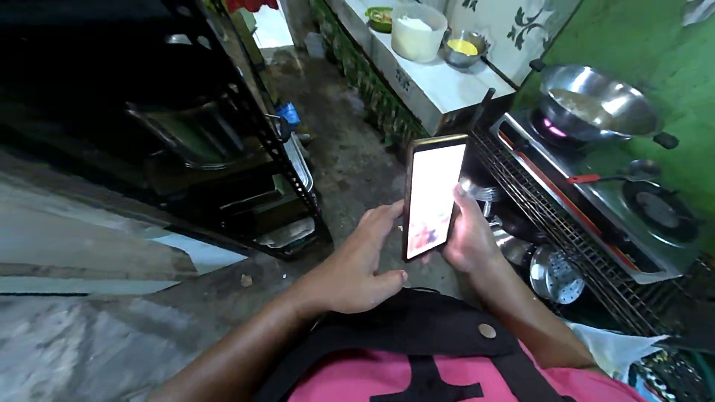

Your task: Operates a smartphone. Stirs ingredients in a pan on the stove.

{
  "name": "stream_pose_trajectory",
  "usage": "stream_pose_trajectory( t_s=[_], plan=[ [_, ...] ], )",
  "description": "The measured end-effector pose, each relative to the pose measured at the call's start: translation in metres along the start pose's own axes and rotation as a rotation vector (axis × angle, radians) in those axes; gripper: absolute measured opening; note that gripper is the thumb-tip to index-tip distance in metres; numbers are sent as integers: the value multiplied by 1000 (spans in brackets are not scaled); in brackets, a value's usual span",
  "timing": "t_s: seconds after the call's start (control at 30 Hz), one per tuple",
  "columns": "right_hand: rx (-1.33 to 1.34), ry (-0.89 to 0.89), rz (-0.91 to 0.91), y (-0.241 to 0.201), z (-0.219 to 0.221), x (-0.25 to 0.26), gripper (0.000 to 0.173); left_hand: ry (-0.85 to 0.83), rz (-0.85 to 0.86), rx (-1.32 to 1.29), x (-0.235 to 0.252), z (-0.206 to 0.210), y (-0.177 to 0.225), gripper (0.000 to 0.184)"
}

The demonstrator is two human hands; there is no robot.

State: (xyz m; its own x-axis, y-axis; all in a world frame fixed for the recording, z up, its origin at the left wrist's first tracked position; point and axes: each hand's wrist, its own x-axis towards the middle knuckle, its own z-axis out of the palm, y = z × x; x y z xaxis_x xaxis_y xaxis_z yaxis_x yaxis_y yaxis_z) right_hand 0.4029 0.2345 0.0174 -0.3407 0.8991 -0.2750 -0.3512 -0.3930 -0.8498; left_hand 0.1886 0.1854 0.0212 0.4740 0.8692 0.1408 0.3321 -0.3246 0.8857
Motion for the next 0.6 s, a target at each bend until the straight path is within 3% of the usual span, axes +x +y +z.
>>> stream_pose_trajectory(
  t_s=[0.13,0.2,0.3,0.4,0.53,0.6],
  plan=[
    [-88,-168,-11,12,31,13,31,69,-119,-79,-18,-34,-9,91],
    [-174,-240,-4,17,48,22,52,108,-200,-105,-28,-56,-15,87],
    [-206,-341,53,29,74,37,74,178,-183,-215,-50,-84,-39,76],
    [-59,-604,127,46,101,54,72,204,-52,-533,-69,-108,-68,80],
    [10,-862,167,68,149,72,45,55,235,-868,-86,-133,-95,69],
    [14,-939,157,72,171,82,48,92,350,-935,-93,-147,-103,72]
  ],
)
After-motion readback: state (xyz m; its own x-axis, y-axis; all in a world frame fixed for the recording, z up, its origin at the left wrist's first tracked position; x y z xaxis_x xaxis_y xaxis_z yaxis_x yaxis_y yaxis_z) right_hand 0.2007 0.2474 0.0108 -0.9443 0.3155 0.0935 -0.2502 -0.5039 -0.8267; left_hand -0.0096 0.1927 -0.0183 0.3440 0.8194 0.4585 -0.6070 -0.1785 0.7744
